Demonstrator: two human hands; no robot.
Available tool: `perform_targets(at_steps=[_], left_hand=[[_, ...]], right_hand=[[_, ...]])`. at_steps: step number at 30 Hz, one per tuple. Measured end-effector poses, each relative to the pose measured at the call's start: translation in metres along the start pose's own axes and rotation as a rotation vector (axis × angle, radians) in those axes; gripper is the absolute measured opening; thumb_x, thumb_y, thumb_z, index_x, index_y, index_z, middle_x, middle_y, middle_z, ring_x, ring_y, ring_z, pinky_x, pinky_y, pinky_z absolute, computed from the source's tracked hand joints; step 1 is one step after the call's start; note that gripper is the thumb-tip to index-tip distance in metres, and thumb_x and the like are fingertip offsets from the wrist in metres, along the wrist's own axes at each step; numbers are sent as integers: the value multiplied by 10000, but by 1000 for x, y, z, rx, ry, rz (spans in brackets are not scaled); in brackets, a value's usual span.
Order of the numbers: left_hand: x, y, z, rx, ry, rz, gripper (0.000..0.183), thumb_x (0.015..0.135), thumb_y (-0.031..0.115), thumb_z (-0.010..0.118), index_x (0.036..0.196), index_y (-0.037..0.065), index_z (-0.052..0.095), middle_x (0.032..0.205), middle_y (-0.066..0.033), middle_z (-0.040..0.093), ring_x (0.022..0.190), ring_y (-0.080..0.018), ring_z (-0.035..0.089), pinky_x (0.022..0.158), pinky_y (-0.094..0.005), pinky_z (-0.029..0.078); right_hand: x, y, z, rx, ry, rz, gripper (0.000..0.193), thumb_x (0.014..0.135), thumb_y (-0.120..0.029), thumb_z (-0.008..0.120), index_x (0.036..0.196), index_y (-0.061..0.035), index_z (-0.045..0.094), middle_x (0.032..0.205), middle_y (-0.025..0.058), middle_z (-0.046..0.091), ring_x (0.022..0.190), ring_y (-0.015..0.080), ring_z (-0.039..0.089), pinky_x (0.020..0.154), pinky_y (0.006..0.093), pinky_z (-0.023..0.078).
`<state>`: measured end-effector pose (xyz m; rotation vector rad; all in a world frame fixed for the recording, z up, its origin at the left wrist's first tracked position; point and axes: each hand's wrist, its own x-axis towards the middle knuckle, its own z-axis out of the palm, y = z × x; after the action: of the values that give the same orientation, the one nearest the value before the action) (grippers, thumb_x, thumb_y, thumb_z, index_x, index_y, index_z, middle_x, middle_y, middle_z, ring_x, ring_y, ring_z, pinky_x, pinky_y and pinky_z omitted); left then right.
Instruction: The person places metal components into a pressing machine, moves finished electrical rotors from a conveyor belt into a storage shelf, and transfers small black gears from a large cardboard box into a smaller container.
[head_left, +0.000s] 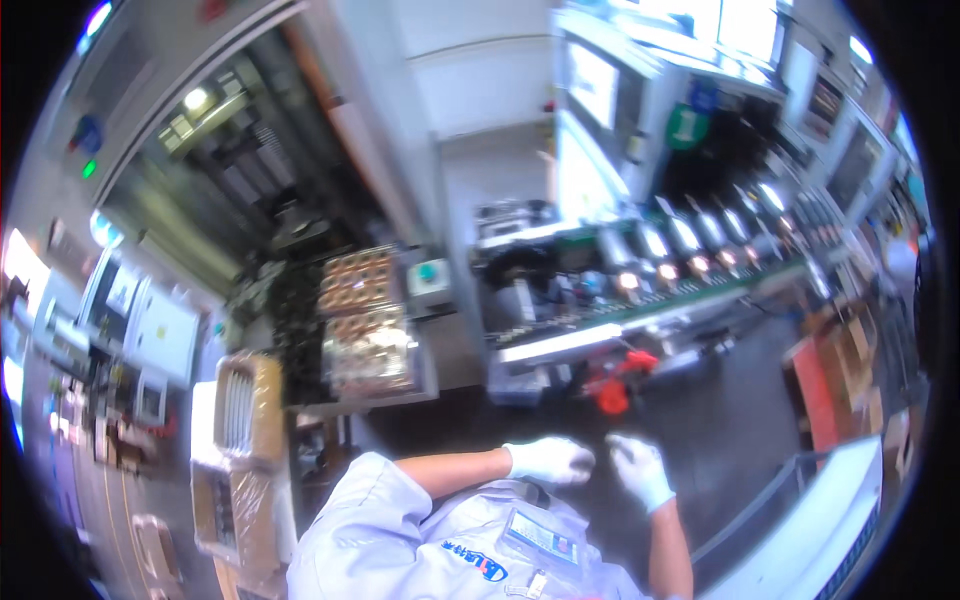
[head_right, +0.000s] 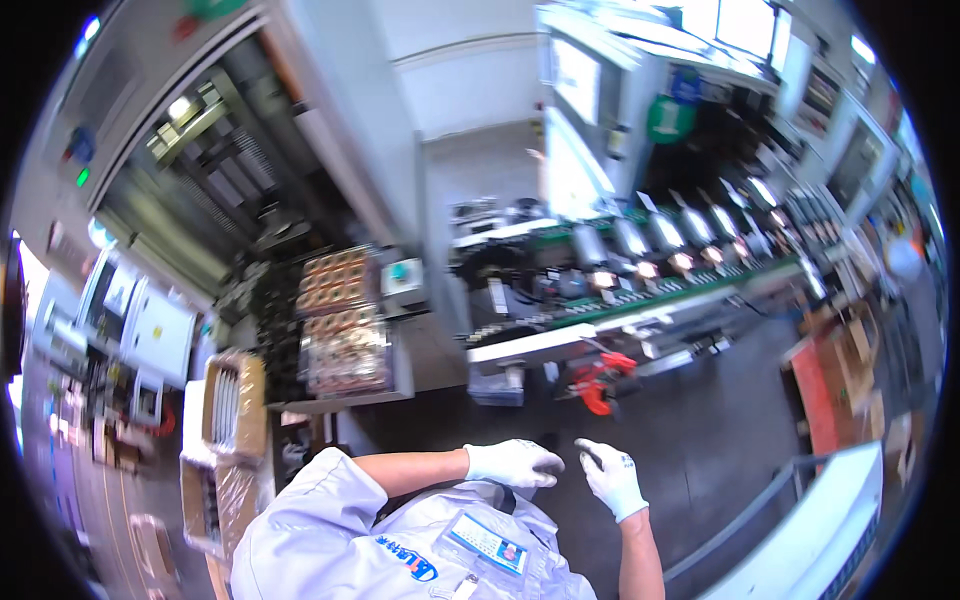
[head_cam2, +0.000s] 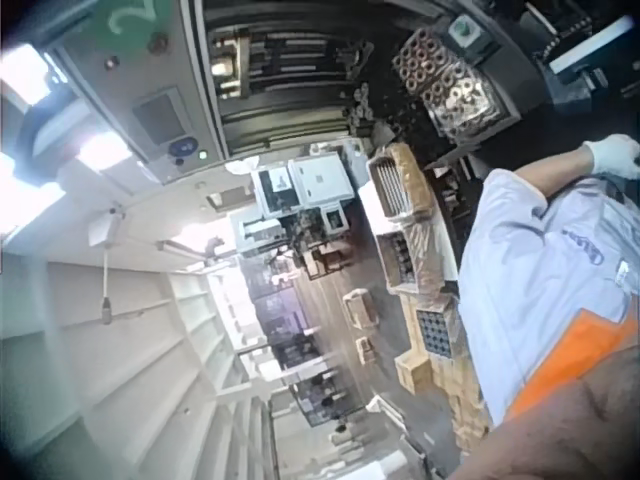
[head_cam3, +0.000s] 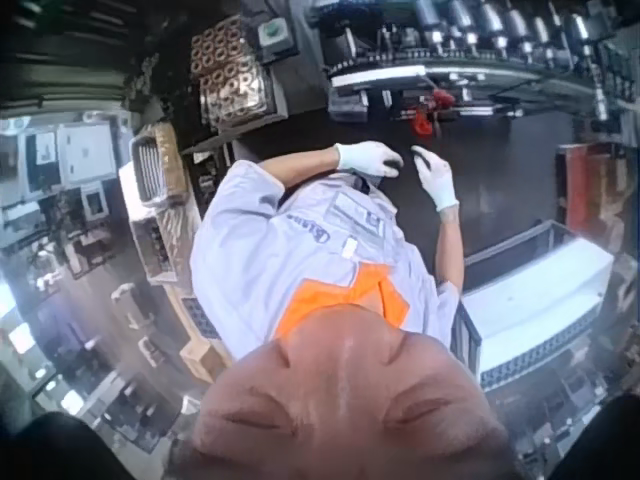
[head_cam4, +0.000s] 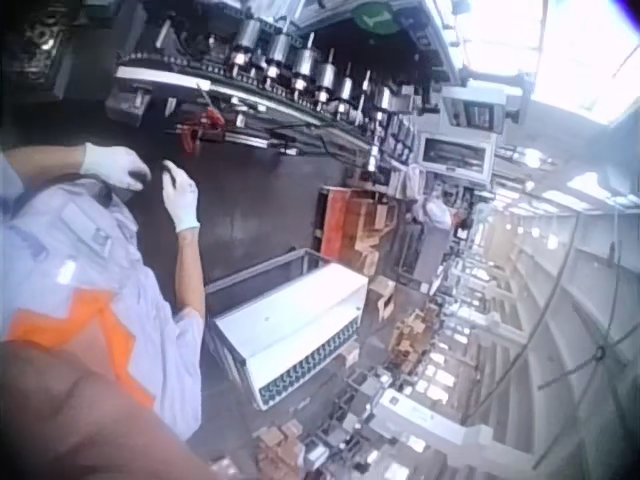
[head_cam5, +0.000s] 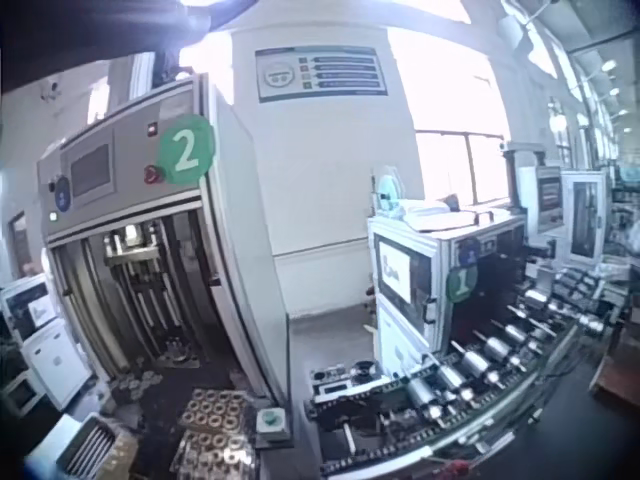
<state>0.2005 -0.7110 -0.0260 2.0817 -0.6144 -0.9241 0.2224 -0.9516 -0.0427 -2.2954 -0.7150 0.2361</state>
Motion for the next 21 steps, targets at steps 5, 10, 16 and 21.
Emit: perform_targets(at_steps=[5, 10, 16, 21], left_hand=[[160, 40, 19, 71, -170, 135, 505, 975, 386, 562, 1345, 43, 575, 1268, -192, 645, 1187, -346, 614, 1020, -421, 466], [327, 118, 36, 65, -330, 334, 543, 979, 408, 567, 1370, 30, 558, 1291, -195, 635, 1213, -348, 600, 1032, -405, 460], [498, 231, 7, -427, -158, 305, 893, 903, 402, 728, 1544, -26, 277, 1505, -233, 436, 1357, -313, 489, 1118, -385, 403], [618, 276, -39, -755, 16, 249, 999, 899, 350, 761, 1572, -50, 142, 1588, -253, 291, 1459, -335, 351, 1172, -403, 335]], right_hand=[[-66, 104, -61, 114, 143, 359, 300, 937, -205, 604, 1193, -81, 702, 1147, 170, 712, 1058, 364, 675, 910, 414, 538], [-147, 222, -127, 96, 135, 756, 361, 946, -279, 570, 1220, -75, 688, 1199, 176, 694, 1114, 372, 649, 964, 432, 508], [-167, 334, -257, 119, 346, 905, 379, 944, -264, 604, 1256, -57, 667, 1150, 184, 715, 1052, 334, 693, 922, 405, 530], [-105, 424, -357, 386, 328, 898, 322, 979, -179, 608, 1249, -17, 673, 1036, 121, 745, 925, 169, 693, 832, 315, 536]])
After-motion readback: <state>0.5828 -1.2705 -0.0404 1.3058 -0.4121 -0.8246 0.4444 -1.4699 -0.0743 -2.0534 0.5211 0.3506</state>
